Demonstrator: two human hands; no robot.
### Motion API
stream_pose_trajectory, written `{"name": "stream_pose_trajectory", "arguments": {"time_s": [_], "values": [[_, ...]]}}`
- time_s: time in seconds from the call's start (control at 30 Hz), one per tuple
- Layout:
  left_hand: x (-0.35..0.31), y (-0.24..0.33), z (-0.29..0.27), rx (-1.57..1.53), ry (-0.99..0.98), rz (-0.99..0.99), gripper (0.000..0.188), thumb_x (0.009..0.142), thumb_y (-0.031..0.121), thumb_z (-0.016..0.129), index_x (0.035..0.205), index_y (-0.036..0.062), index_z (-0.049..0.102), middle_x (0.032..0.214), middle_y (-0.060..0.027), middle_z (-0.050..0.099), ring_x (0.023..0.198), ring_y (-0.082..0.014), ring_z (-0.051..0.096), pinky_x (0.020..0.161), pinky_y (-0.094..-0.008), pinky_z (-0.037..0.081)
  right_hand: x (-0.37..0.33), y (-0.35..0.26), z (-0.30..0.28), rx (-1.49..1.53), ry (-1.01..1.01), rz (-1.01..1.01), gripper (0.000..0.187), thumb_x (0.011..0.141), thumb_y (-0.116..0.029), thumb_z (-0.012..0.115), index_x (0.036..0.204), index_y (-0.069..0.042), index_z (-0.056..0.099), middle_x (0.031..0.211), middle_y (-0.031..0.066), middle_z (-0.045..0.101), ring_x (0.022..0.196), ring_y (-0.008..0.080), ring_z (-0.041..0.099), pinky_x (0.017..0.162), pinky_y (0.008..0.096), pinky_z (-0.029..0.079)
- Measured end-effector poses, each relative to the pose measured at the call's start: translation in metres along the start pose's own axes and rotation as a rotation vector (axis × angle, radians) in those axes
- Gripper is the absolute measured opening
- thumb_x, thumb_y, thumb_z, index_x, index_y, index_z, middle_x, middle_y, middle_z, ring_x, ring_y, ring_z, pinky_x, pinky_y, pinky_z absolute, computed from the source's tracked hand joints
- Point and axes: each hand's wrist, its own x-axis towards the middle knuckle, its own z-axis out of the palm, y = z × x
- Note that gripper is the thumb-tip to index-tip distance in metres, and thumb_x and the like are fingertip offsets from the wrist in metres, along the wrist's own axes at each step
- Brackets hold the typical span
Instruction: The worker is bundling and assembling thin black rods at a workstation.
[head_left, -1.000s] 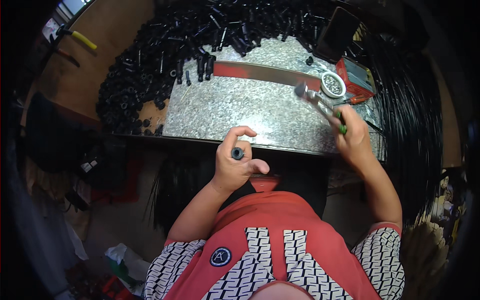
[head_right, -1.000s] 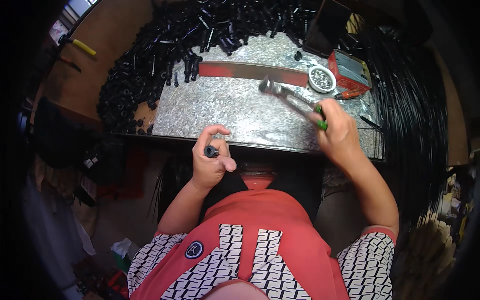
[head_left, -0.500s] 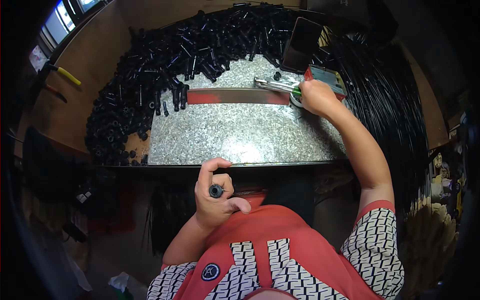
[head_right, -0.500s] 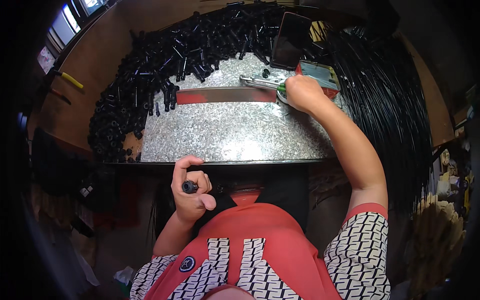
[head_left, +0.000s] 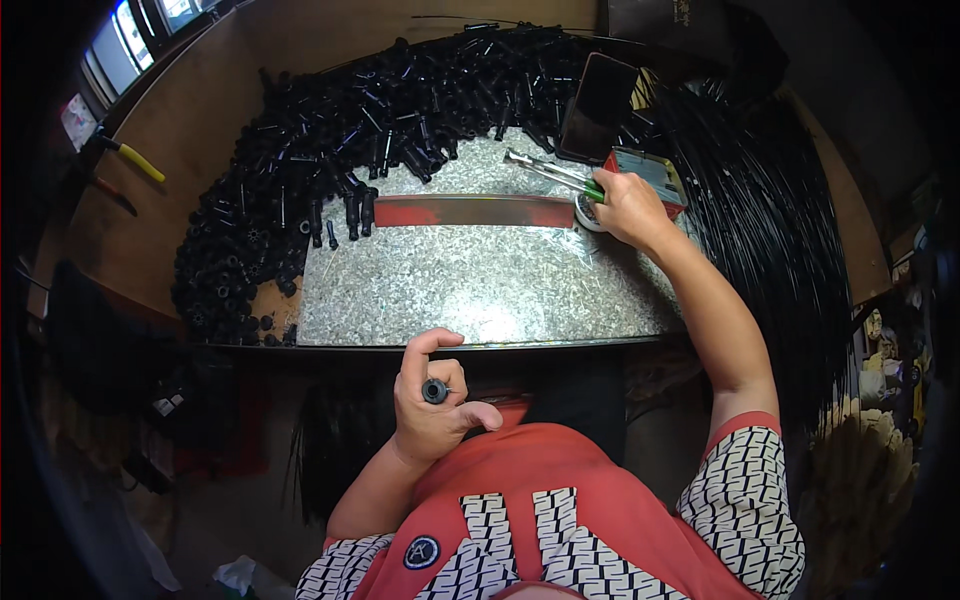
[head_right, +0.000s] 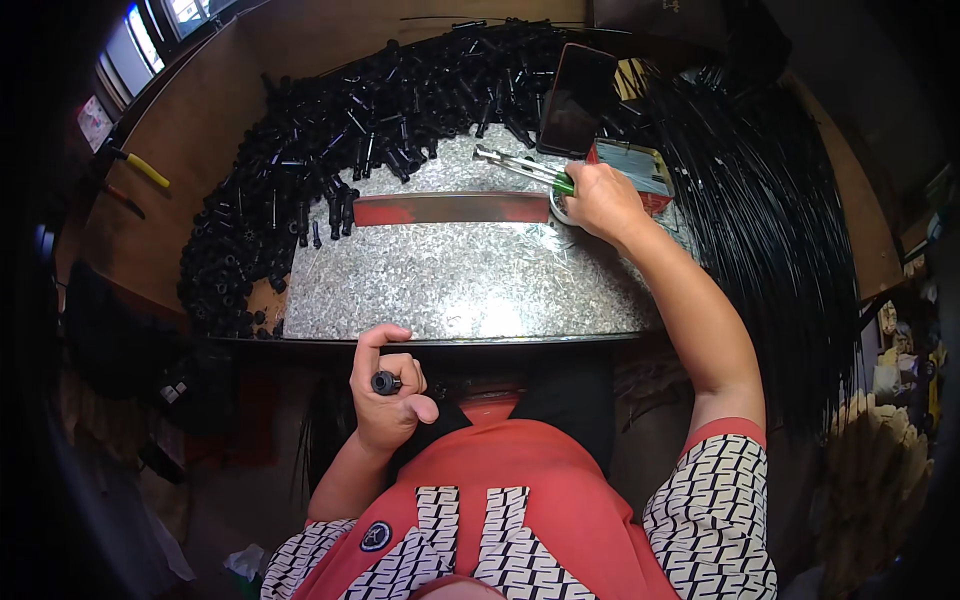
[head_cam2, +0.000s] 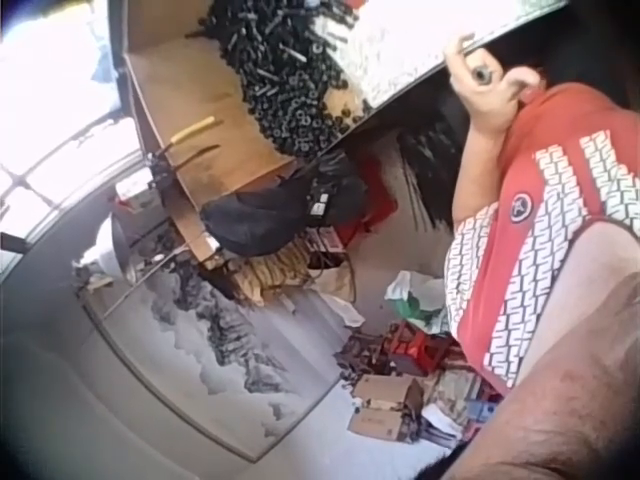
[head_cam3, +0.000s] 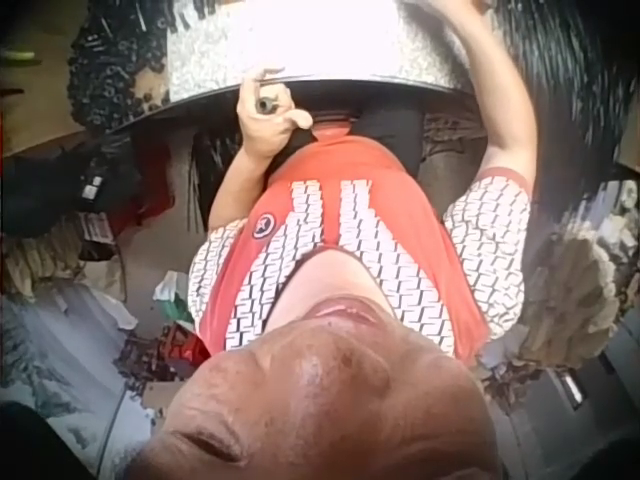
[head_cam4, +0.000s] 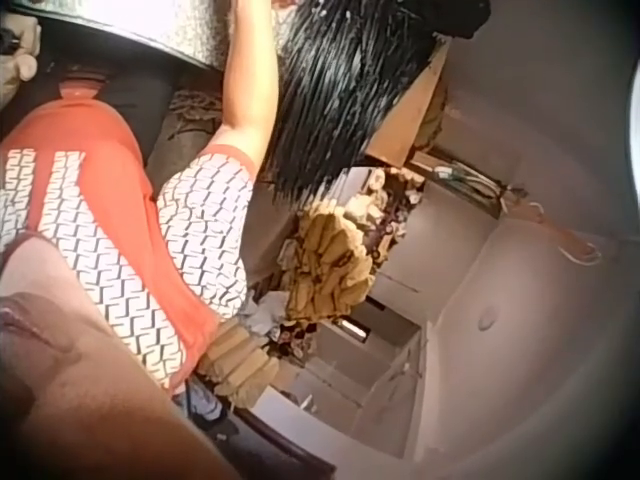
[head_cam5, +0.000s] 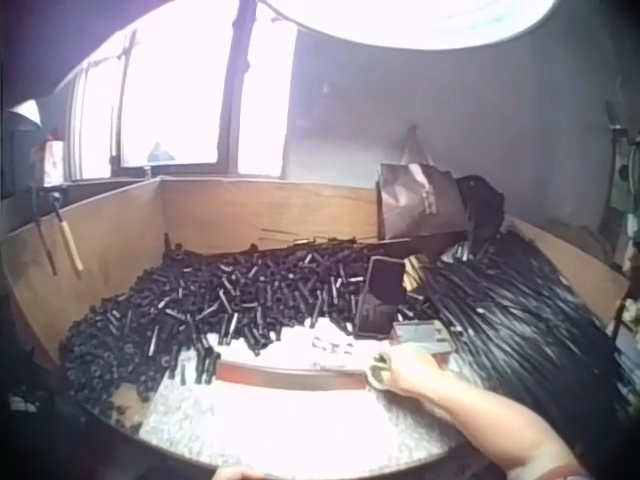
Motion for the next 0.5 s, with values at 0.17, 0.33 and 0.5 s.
{"name": "stream_pose_trajectory", "arguments": {"time_s": [0.17, 0.33, 0.5], "values": [[0.000, -0.001, 0.002, -0.020, 0.030, -0.040, 0.089, 0.062, 0.043, 0.083, 0.122, -0.0021, 0.035, 0.055, 0.0075, 0.034, 0.049, -0.0013, 0.035, 0.047, -0.0173, 0.029, -0.023, -0.014, -0.003, 0.368, 0.058, 0.071, 0.016, 0.087, -0.015, 0.060, 0.083, -0.001, 0.056, 0.067, 0.0150, 0.061, 0.064, 0.0314, 0.060, 0.061, 0.0408, 0.047], [0.006, -0.001, 0.005, 0.059, 0.037, -0.004, 0.089, 0.066, 0.043, 0.082, 0.126, -0.0013, 0.033, 0.055, 0.0072, 0.036, 0.050, -0.0012, 0.037, 0.048, -0.0169, 0.030, -0.072, -0.056, -0.001, 1.531, -0.212, 0.100, 0.015, 0.096, -0.020, 0.055, 0.093, -0.005, 0.054, 0.080, 0.0024, 0.054, 0.067, 0.0093, 0.052, 0.056, 0.0241, 0.045], [0.013, 0.000, 0.009, 0.082, 0.064, -0.049, 0.090, 0.067, 0.045, 0.082, 0.126, -0.0011, 0.033, 0.055, 0.0069, 0.037, 0.050, -0.0011, 0.037, 0.048, -0.0165, 0.029, -0.100, -0.098, 0.011, 1.786, -0.372, 0.058, 0.013, 0.093, -0.017, 0.060, 0.095, -0.005, 0.055, 0.090, 0.0069, 0.055, 0.073, 0.0123, 0.054, 0.059, 0.0265, 0.049]]}}
